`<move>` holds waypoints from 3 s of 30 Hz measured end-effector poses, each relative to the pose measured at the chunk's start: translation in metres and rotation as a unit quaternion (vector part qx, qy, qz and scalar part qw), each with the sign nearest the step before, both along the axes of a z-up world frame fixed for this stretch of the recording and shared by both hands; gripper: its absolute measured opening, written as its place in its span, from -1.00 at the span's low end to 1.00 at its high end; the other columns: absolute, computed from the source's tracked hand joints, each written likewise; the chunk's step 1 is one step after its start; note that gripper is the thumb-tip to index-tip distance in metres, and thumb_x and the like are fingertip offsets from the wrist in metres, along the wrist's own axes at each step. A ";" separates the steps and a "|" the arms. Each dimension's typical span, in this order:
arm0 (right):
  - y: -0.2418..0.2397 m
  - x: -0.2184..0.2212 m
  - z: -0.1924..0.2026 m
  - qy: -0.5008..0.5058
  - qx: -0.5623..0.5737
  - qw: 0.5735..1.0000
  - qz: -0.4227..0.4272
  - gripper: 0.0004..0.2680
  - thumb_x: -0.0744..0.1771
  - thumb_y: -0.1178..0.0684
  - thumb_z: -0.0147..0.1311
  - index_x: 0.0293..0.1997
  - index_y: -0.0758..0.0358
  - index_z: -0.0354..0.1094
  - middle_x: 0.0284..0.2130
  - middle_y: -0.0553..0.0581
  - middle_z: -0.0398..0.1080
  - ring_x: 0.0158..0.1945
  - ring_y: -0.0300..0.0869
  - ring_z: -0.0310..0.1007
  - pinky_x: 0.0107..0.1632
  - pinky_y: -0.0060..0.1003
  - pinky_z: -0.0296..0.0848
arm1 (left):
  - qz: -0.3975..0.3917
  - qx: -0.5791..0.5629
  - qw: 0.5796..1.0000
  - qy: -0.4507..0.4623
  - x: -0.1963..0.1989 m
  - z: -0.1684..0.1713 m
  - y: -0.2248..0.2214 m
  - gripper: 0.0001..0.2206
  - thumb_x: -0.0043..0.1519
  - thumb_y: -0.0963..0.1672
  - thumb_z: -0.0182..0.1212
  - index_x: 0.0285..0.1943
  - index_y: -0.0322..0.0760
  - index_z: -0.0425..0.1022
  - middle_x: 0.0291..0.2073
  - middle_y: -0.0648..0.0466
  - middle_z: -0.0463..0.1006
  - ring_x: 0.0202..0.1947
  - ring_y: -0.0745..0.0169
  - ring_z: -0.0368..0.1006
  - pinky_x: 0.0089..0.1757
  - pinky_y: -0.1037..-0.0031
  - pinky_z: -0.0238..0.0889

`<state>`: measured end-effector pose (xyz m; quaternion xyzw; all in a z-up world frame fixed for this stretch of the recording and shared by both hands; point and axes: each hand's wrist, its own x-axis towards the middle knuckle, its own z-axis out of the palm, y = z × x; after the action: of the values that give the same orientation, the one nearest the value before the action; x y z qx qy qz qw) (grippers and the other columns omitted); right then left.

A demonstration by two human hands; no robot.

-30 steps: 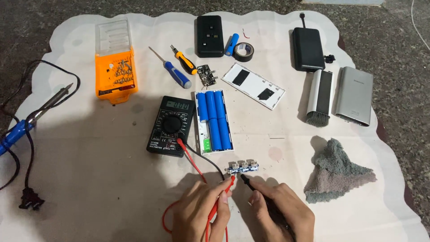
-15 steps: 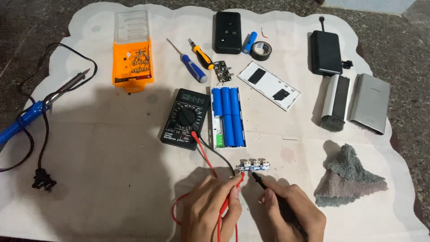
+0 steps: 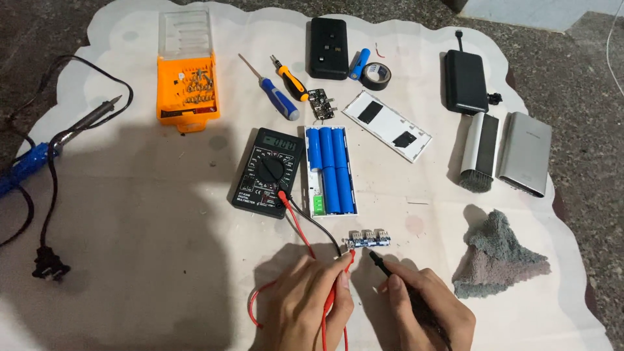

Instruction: Testing an electronic circuit board using a digital multimeter

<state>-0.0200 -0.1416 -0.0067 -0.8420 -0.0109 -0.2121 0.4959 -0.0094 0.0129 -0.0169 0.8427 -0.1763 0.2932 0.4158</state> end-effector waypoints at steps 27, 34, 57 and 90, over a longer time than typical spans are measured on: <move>0.006 -0.001 0.006 0.072 0.056 0.995 -0.030 -0.85 0.31 0.19 0.11 -0.17 0.37 0.62 -0.55 0.13 0.54 -0.39 -0.29 0.48 -0.22 -0.49 0.39 | 0.087 -0.062 0.991 0.080 -0.009 0.011 0.000 -0.87 0.27 -0.21 0.14 -0.12 -0.23 0.60 -0.34 0.14 0.68 -0.35 0.23 0.56 -0.17 0.37 0.42; 0.001 0.000 0.003 0.071 0.075 0.994 -0.021 -0.84 0.30 0.21 0.12 -0.14 0.33 0.63 -0.54 0.13 0.55 -0.41 -0.29 0.52 -0.22 -0.50 0.42 | 0.059 -0.056 0.992 0.098 -0.009 0.023 0.000 -0.82 0.28 -0.20 0.06 -0.08 -0.24 0.60 -0.34 0.14 0.69 -0.34 0.23 0.54 -0.23 0.41 0.42; -0.006 0.001 0.012 0.026 -0.019 0.999 0.000 -0.86 0.32 0.09 0.09 -0.16 0.18 0.60 -0.49 0.01 0.57 -0.45 -0.33 0.49 -0.27 -0.50 0.39 | 0.034 -0.011 0.994 0.100 -0.009 0.012 -0.009 -0.76 0.26 -0.23 0.10 0.05 -0.21 0.60 -0.32 0.17 0.70 -0.33 0.28 0.59 -0.11 0.34 0.39; -0.003 -0.001 0.005 0.039 0.025 0.998 -0.051 -0.89 0.30 0.16 0.09 -0.25 0.27 0.57 -0.34 0.10 0.64 -0.19 -0.29 0.65 -0.10 -0.50 0.48 | -0.002 -0.095 0.962 0.256 0.027 0.018 0.000 -0.68 0.32 -0.08 -0.06 -0.07 -0.07 0.70 -0.41 0.29 0.75 -0.34 0.44 0.66 -0.30 0.57 0.43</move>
<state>-0.0212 -0.1444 -0.0019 -0.8366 0.0566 -0.2044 0.5051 0.0175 0.0128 0.0008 0.8457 -0.0365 0.0827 0.5260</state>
